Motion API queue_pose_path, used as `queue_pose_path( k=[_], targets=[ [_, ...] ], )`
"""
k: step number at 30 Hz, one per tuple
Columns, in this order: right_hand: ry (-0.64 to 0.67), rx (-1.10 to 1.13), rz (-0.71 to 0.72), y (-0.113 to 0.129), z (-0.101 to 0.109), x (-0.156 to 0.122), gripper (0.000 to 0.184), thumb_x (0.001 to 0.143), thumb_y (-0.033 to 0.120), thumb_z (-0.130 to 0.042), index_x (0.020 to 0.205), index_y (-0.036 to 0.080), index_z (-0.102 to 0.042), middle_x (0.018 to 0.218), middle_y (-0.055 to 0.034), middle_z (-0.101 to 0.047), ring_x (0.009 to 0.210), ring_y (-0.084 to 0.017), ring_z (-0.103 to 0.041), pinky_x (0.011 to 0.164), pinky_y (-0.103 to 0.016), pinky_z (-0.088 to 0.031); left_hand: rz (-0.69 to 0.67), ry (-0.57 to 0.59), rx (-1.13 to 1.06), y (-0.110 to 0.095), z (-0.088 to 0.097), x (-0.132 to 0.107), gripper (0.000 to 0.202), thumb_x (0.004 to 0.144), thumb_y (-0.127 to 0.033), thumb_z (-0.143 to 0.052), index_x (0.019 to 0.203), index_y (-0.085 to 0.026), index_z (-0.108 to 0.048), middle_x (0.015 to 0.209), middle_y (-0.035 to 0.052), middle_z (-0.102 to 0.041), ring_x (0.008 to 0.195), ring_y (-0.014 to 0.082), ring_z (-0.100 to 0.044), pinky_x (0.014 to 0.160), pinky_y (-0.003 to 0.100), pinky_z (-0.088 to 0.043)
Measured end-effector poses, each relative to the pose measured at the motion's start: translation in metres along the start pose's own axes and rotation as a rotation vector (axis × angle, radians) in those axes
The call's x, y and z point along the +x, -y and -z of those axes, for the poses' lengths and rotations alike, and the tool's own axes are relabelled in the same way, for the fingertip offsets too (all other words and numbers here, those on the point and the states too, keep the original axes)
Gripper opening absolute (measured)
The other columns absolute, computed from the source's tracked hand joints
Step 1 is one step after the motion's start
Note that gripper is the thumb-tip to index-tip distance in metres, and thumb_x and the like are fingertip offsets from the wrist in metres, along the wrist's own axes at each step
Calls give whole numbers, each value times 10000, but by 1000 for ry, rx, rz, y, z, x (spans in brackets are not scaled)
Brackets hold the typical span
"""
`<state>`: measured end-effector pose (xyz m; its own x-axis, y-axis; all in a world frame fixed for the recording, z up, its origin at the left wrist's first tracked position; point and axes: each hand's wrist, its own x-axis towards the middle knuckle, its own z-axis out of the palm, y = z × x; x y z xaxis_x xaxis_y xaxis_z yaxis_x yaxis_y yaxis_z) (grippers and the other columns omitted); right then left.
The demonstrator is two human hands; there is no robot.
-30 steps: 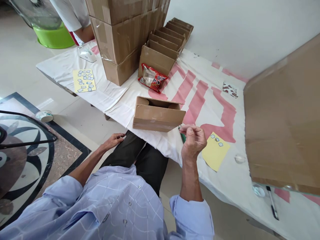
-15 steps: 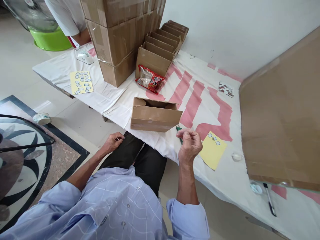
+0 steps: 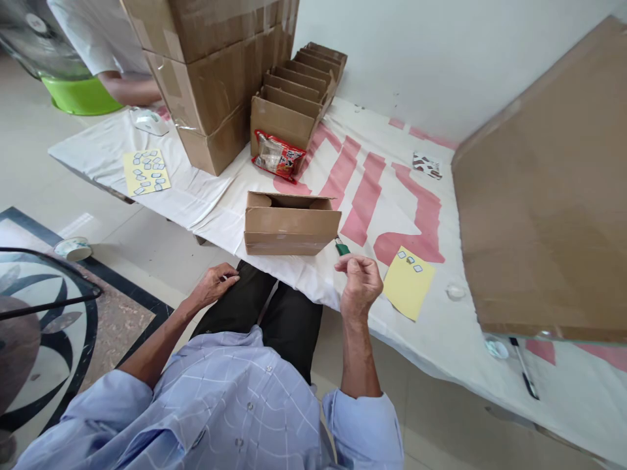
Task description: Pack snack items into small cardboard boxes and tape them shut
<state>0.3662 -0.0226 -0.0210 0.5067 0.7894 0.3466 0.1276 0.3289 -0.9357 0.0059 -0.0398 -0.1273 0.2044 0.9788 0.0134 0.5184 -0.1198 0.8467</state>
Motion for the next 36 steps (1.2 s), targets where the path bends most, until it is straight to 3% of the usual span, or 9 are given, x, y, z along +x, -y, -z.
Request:
queue_pose_path(
  k=[4, 8, 11, 14, 19, 23, 27, 32, 36],
  targets=[
    [-23, -26, -21, 3, 6, -5, 249, 906, 452, -756, 858, 223, -671, 819, -17, -767, 649, -152, -666, 679, -315, -577, 0, -38, -6, 2, -2, 3, 263, 983, -356, -591, 839, -208, -753, 853, 72, -776, 791, 211, -727, 714, 306, -580],
    [-46, -58, -37, 5, 23, -11, 261, 942, 480, -727, 878, 235, -666, 849, -25, -768, 679, -160, -662, 715, -328, -584, -144, -120, 102, -2, -3, -2, 281, 1014, -387, -574, 839, -222, -719, 853, 69, -760, 788, 226, -732, 709, 320, -589],
    [-84, -57, -52, 4, 44, -18, 263, 957, 494, -717, 896, 243, -667, 846, -23, -760, 696, -168, -654, 741, -343, -584, -309, -148, 211, -19, -7, -9, 259, 1074, -376, -584, 932, -231, -745, 899, 61, -777, 791, 223, -750, 752, 330, -604],
    [-146, -47, -74, 1, 68, -30, 265, 955, 494, -724, 889, 242, -677, 827, -23, -755, 721, -179, -656, 767, -356, -575, -465, -87, 188, -51, -22, -11, 211, 1103, -347, -605, 1025, -238, -768, 897, 44, -802, 767, 206, -775, 732, 302, -609],
    [-260, -55, -140, -8, 105, -47, 283, 939, 508, -739, 886, 237, -681, 820, -24, -756, 720, -181, -656, 786, -364, -576, -641, 103, 82, -118, -77, 18, 236, 1122, -317, -590, 991, -229, -766, 862, 37, -804, 741, 191, -773, 729, 289, -593],
    [-356, -90, -78, -15, 130, -44, 291, 939, 518, -733, 903, 234, -678, 823, -31, -752, 790, -198, -685, 813, -363, -590, -701, 232, 117, -171, -127, 70, 296, 1122, -315, -549, 935, -224, -759, 862, 67, -782, 763, 205, -739, 738, 307, -552],
    [-440, -178, -7, -25, 157, -25, 287, 927, 518, -721, 920, 233, -681, 907, -51, -776, 899, -216, -722, 902, -380, -600, -688, 344, 209, -218, -169, 124, 229, 1064, -270, -578, 944, -228, -768, 894, 81, -799, 829, 236, -741, 788, 330, -533],
    [-436, -286, -7, -45, 187, -7, 286, 930, 519, -693, 918, 233, -695, 901, -40, -769, 902, -224, -724, 896, -374, -579, -711, 384, 430, -262, -215, 172, 241, 1043, -242, -571, 899, -214, -761, 859, 82, -793, 793, 234, -710, 761, 329, -478],
    [-448, -290, -36, -59, 200, -4, 290, 929, 512, -686, 895, 225, -693, 853, -29, -740, 852, -215, -693, 848, -353, -562, -744, 409, 523, -289, -257, 201, 254, 1030, -205, -554, 884, -204, -761, 955, 115, -812, 869, 251, -720, 769, 339, -459]
  ],
)
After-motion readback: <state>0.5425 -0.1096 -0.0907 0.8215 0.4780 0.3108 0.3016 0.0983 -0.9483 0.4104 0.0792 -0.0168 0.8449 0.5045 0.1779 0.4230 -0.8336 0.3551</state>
